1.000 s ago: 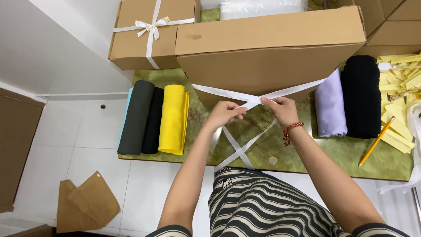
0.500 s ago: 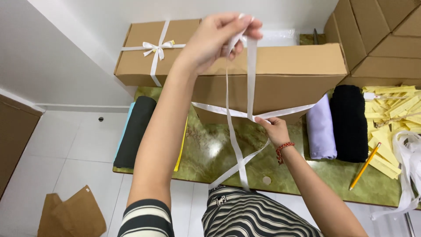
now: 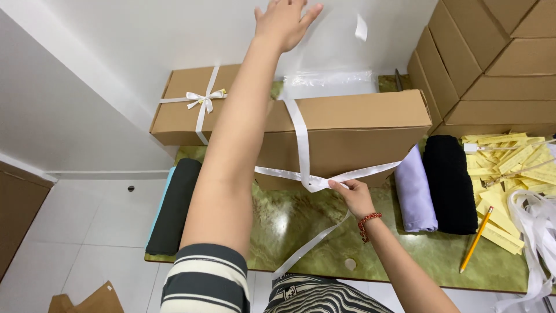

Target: Packaging an item into a cardboard box and tying a decorative white ribbon around it

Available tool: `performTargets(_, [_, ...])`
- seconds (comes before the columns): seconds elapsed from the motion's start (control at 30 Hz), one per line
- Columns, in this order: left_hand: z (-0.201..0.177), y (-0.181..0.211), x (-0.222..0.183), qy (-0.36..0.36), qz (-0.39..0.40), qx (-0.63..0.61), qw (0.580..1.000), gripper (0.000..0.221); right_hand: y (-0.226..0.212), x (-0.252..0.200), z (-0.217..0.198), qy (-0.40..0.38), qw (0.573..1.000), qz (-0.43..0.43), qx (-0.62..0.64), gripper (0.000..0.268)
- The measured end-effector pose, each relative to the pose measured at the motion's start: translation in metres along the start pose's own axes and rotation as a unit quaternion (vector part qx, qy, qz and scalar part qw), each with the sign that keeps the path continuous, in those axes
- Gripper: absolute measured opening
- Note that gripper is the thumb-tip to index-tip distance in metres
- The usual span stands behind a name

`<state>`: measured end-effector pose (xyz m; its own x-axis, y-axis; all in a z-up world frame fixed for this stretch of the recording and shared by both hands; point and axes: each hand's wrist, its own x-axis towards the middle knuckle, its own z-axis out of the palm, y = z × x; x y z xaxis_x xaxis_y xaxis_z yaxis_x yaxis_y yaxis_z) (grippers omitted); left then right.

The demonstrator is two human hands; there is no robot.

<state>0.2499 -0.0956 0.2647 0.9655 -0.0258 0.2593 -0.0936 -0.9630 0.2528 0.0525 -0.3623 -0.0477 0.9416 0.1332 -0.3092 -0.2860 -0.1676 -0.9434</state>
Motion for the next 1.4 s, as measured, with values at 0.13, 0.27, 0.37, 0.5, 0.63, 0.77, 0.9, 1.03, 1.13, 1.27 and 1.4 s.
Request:
performTargets(0.13, [0.002, 0.001, -0.031, -0.079, -0.001, -0.102, 0.992, 0.048, -0.003, -0.003, 0.0, -0.002, 1.0, 0.017, -0.014, 0.039])
performTargets(0.27, [-0.033, 0.037, -0.128, -0.101, -0.021, -0.291, 0.951, 0.048, 0.019, 0.011, 0.002, 0.009, 1.0, 0.012, -0.019, 0.035])
performTargets(0.37, [-0.022, 0.032, -0.2, -0.141, 0.044, -0.314, 0.938, 0.044, 0.041, 0.027, 0.0, 0.026, 0.999, -0.023, 0.001, 0.037])
performTargets(0.5, [0.069, 0.005, -0.264, -0.088, -0.011, -0.344, 0.935, 0.035, 0.044, 0.029, -0.003, 0.027, 0.999, -0.025, 0.001, 0.035])
performTargets(0.63, [0.161, -0.016, -0.284, 0.053, -0.062, -0.415, 0.906, 0.019, 0.036, 0.023, -0.002, 0.02, 0.999, -0.024, 0.016, 0.034])
performTargets(0.77, [0.147, 0.011, -0.291, 0.078, -0.1, -0.403, 0.907, 0.028, 0.028, 0.017, 0.003, 0.023, 0.999, -0.021, 0.041, 0.035])
performTargets(0.9, [0.14, 0.021, -0.28, 0.01, -0.123, -0.558, 0.821, 0.02, 0.021, 0.008, 0.005, 0.009, 0.996, -0.023, 0.085, 0.031])
performTargets(1.03, [0.113, 0.034, -0.278, -0.044, -0.101, -0.467, 0.877, 0.019, 0.019, 0.007, 0.004, -0.004, 0.995, -0.027, 0.099, 0.029])
performTargets(1.13, [0.128, 0.032, -0.279, -0.077, -0.138, -0.484, 0.861, 0.022, 0.004, -0.004, 0.005, -0.008, 0.994, -0.029, 0.107, 0.029])
performTargets(1.27, [0.132, 0.03, -0.287, -0.072, -0.19, -0.478, 0.855, 0.029, 0.007, -0.001, 0.004, -0.008, 0.993, -0.03, 0.116, 0.028])
performTargets(1.4, [0.145, 0.025, -0.292, -0.078, -0.227, -0.499, 0.833, 0.045, 0.015, 0.004, 0.004, -0.017, 0.993, -0.029, 0.113, 0.026])
